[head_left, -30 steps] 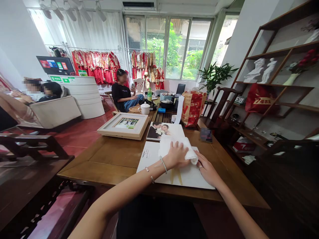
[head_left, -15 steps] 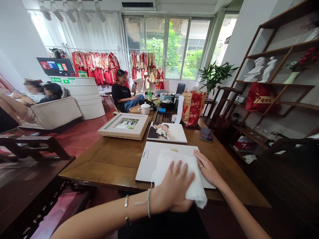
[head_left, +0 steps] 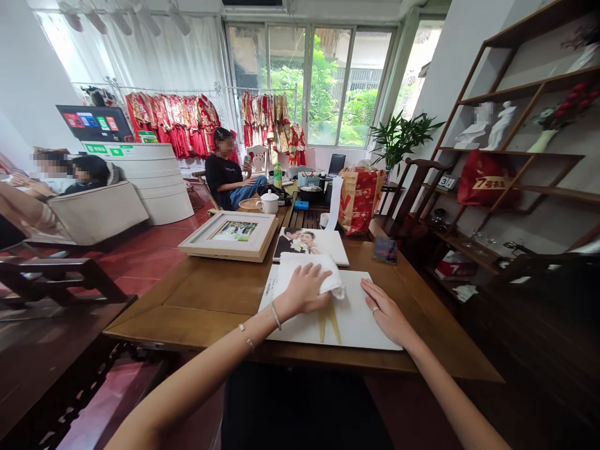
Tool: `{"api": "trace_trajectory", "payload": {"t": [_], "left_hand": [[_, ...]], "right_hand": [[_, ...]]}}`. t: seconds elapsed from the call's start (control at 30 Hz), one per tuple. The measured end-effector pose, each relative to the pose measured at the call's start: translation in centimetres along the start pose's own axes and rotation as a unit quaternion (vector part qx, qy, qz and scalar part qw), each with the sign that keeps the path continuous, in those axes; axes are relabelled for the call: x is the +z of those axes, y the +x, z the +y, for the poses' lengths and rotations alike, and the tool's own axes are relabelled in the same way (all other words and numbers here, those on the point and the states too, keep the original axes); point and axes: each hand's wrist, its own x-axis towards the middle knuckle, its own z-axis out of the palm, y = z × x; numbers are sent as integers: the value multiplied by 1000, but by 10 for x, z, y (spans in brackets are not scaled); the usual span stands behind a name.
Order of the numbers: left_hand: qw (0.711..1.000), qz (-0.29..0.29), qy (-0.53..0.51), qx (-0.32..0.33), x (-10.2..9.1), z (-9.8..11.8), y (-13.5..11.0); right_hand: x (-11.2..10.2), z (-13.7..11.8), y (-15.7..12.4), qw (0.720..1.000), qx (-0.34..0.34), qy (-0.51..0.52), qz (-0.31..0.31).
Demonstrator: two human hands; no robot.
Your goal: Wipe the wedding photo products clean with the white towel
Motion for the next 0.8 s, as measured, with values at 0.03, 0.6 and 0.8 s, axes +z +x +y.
{"api": "trace_trajectory", "payload": {"t": [0.03,0.6,0.8], "left_hand": [[1000,-2,0,-3,1,-3,-5],[995,-71,-48,46,-11,22,-83],[999,-41,-20,17,-5,-4,-36]], "right_hand": [[0,0,0,1000,0,1,0],[-1,-1,9,1000,-2,-30,-9],[-6,-9,1,999,-1,-37,-18]]}}
